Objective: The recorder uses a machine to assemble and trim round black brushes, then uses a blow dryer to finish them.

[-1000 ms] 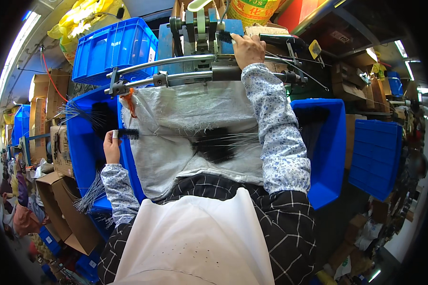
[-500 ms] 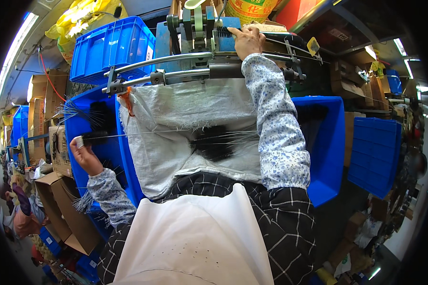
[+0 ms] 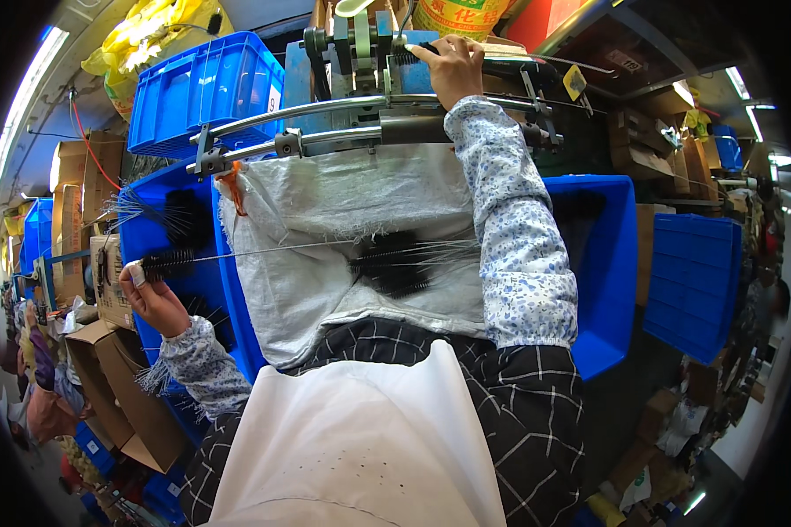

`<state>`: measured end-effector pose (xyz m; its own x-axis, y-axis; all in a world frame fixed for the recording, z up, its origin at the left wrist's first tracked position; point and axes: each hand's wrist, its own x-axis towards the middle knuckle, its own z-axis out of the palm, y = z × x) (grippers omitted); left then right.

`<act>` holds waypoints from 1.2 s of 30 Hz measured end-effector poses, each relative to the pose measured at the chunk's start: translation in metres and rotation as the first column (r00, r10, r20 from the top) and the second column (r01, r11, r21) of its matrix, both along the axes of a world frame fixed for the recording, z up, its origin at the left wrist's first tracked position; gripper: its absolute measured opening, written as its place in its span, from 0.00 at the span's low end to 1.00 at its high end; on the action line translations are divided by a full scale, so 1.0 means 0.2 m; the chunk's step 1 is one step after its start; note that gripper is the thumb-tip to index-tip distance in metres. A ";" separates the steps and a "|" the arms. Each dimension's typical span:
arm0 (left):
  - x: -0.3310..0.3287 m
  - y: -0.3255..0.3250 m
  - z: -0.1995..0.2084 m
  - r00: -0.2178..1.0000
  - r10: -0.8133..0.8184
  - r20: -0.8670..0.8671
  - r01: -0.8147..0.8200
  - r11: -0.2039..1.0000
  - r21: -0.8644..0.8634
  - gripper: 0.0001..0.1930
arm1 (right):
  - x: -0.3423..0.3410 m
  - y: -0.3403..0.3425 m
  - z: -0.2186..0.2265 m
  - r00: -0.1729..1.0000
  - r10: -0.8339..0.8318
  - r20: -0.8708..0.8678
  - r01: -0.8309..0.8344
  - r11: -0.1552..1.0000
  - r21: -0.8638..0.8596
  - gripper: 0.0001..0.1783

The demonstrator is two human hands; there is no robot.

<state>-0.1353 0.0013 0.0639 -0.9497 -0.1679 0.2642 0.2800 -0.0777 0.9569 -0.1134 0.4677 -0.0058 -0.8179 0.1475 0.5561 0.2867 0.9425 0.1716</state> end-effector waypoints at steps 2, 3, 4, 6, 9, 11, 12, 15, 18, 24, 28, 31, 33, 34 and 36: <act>0.00 0.01 0.00 1.000 -0.011 -0.001 0.011 1.000 0.019 0.08 | -0.01 0.04 -0.06 0.999 0.053 -0.002 -0.052 0.978 -0.204 0.16; 0.00 0.01 0.00 1.000 -0.011 -0.001 0.011 1.000 0.018 0.08 | -0.02 0.04 -0.05 0.999 0.053 -0.002 -0.052 0.977 -0.205 0.16; 0.01 0.02 0.00 1.000 -0.022 -0.003 0.022 0.999 0.023 0.08 | -0.02 0.03 -0.04 0.995 0.069 0.070 -0.048 0.962 -0.267 0.16; 0.01 0.02 0.00 0.999 -0.035 -0.007 0.035 0.999 0.029 0.08 | -0.03 0.03 -0.03 0.989 0.083 0.126 -0.037 0.943 -0.332 0.13; 0.01 0.03 -0.01 1.000 -0.030 -0.002 0.030 0.999 0.032 0.07 | -0.03 0.07 -0.04 0.971 0.078 0.227 0.003 0.943 -0.334 0.18; 0.02 0.02 0.00 0.999 -0.027 -0.017 0.028 0.999 0.041 0.07 | 0.01 0.03 -0.05 0.980 0.003 0.199 0.047 0.968 -0.245 0.19; 0.02 -0.01 0.00 1.000 -0.020 -0.020 0.020 0.999 0.040 0.07 | 0.02 -0.01 -0.03 0.985 -0.062 0.164 0.088 0.983 -0.158 0.20; 0.01 -0.04 -0.01 1.000 0.005 -0.019 -0.003 0.997 0.073 0.07 | 0.12 -0.04 0.04 0.899 -0.329 0.287 0.407 0.870 -0.277 0.25; 0.00 -0.04 -0.01 0.999 0.024 -0.020 -0.023 0.998 0.061 0.07 | 0.14 -0.03 0.02 0.916 -0.316 0.247 0.392 0.835 -0.386 0.24; -0.02 -0.07 -0.02 0.996 -0.077 -0.055 0.083 0.987 0.134 0.08 | 0.08 -0.09 -0.03 0.970 -0.232 0.073 0.233 0.807 -0.543 0.20; 0.00 -0.05 0.01 0.999 0.041 -0.034 -0.035 0.989 0.143 0.07 | 0.05 -0.14 -0.03 0.974 -0.217 0.069 0.221 0.824 -0.521 0.20; -0.01 -0.09 0.00 0.998 0.036 -0.059 -0.027 0.989 0.146 0.07 | 0.04 -0.16 -0.03 0.971 -0.230 0.071 0.232 0.815 -0.531 0.20; -0.01 -0.11 0.00 0.998 0.048 -0.052 -0.039 0.987 0.156 0.07 | 0.03 -0.17 -0.03 0.973 -0.223 0.062 0.221 0.815 -0.536 0.20; -0.02 -0.12 -0.01 0.998 0.048 -0.051 -0.039 0.987 0.156 0.07 | 0.02 -0.18 -0.03 0.973 -0.223 0.062 0.221 0.815 -0.535 0.20; -0.02 -0.13 -0.01 0.997 0.047 -0.053 -0.038 0.986 0.162 0.07 | 0.01 -0.19 -0.04 0.974 -0.222 0.048 0.213 0.819 -0.533 0.20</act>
<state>-0.1395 -0.0254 0.0612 -0.9250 -0.2526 0.2838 0.3397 -0.2156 0.9155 -0.1113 0.4299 -0.0142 -0.7208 0.5969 0.3524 0.4937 0.7989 -0.3435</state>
